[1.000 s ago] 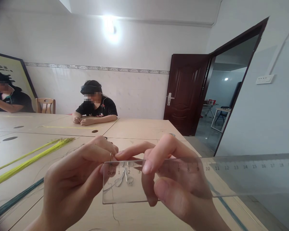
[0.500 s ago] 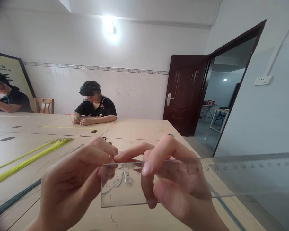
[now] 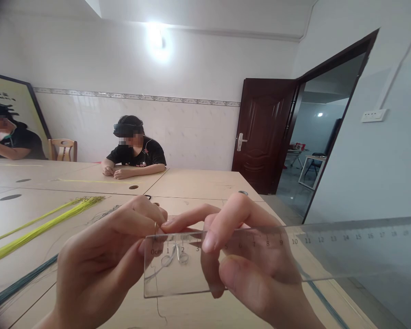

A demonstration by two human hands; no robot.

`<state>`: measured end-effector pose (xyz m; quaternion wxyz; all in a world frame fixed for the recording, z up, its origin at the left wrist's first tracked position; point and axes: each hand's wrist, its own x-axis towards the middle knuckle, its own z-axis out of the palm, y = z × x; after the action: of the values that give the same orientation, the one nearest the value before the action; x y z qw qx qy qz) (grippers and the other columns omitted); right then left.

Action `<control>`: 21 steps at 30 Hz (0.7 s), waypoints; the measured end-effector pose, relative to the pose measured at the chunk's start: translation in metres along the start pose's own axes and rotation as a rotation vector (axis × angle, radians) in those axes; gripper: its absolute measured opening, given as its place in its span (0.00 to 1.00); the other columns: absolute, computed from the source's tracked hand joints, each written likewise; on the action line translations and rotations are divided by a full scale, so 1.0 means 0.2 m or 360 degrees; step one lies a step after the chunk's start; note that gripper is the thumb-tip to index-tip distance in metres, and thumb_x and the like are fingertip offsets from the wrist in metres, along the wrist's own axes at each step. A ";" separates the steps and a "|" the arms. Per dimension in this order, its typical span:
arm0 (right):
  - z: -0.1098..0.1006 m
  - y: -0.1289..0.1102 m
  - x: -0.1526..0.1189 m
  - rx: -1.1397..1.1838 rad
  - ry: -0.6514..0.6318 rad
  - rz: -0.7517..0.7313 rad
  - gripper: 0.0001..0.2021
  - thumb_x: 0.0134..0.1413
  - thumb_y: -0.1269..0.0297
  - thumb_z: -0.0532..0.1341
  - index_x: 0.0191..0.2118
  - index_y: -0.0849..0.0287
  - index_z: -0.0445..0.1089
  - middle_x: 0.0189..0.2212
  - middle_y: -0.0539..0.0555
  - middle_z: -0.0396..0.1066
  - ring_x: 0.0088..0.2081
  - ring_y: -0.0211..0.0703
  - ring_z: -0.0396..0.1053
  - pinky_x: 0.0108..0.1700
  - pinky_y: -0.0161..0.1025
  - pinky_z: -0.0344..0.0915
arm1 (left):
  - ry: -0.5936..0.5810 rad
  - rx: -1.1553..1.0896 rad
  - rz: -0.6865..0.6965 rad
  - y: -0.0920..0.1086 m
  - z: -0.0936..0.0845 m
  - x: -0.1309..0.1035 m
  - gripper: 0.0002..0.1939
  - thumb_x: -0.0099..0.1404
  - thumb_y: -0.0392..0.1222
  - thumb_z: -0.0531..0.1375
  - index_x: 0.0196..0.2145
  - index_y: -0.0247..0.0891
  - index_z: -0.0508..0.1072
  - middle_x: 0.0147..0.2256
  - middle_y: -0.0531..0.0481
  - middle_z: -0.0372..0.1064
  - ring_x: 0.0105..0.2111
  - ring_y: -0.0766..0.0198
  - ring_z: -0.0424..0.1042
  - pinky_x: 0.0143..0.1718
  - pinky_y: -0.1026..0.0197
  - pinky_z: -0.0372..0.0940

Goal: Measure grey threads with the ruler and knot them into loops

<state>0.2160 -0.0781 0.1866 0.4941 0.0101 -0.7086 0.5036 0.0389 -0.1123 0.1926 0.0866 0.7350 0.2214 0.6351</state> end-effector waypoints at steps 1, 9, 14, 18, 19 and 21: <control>0.00 0.00 0.00 0.0010 -0.0006 0.0011 0.03 0.57 0.64 0.58 0.37 0.48 0.67 0.18 0.44 0.61 0.19 0.36 0.57 0.40 0.45 0.66 | 0.0003 -0.0002 0.0000 0.00 0.00 0.00 0.07 0.60 0.28 0.57 0.27 0.37 0.69 0.25 0.54 0.65 0.26 0.70 0.65 0.26 0.66 0.62; 0.00 -0.02 0.03 -0.0073 -0.0005 -0.0079 0.04 0.58 0.61 0.59 0.37 0.50 0.71 0.23 0.48 0.68 0.28 0.40 0.68 0.46 0.46 0.67 | -0.0003 0.0004 0.0007 -0.01 0.00 0.00 0.07 0.61 0.28 0.57 0.29 0.38 0.69 0.26 0.53 0.65 0.26 0.69 0.66 0.27 0.65 0.62; -0.06 0.01 0.11 -0.0163 0.0092 0.0041 0.20 0.63 0.54 0.52 0.32 0.60 0.75 0.29 0.56 0.70 0.38 0.47 0.73 0.39 0.42 0.73 | 0.0312 0.0088 -0.0046 -0.05 -0.04 0.01 0.09 0.65 0.30 0.55 0.29 0.40 0.69 0.26 0.54 0.64 0.29 0.67 0.64 0.29 0.63 0.61; -0.15 0.12 0.17 -0.0502 0.0245 0.0950 0.16 0.58 0.51 0.59 0.33 0.61 0.69 0.24 0.55 0.74 0.27 0.45 0.76 0.26 0.35 0.74 | 0.0476 -0.0072 -0.0075 -0.05 -0.07 0.01 0.08 0.66 0.34 0.55 0.32 0.43 0.72 0.27 0.53 0.62 0.29 0.65 0.61 0.29 0.60 0.59; -0.17 0.17 0.19 -0.0605 0.0225 0.1104 0.16 0.56 0.50 0.60 0.35 0.61 0.66 0.23 0.55 0.74 0.25 0.46 0.75 0.23 0.34 0.74 | 0.0489 -0.0080 -0.0069 -0.04 -0.07 0.01 0.08 0.66 0.35 0.56 0.32 0.43 0.73 0.27 0.53 0.62 0.28 0.65 0.61 0.29 0.59 0.58; -0.21 0.26 0.20 -0.0697 0.0149 0.1237 0.18 0.55 0.49 0.60 0.35 0.61 0.64 0.20 0.53 0.73 0.21 0.45 0.74 0.18 0.32 0.71 | 0.0492 -0.0080 -0.0046 -0.03 -0.07 0.01 0.08 0.66 0.35 0.56 0.32 0.44 0.73 0.26 0.52 0.62 0.28 0.64 0.61 0.29 0.58 0.57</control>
<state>0.1979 -0.0015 0.1791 0.2903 -0.3845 -0.7266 0.4898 0.0238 -0.1087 0.1948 0.0790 0.6229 0.2268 0.7446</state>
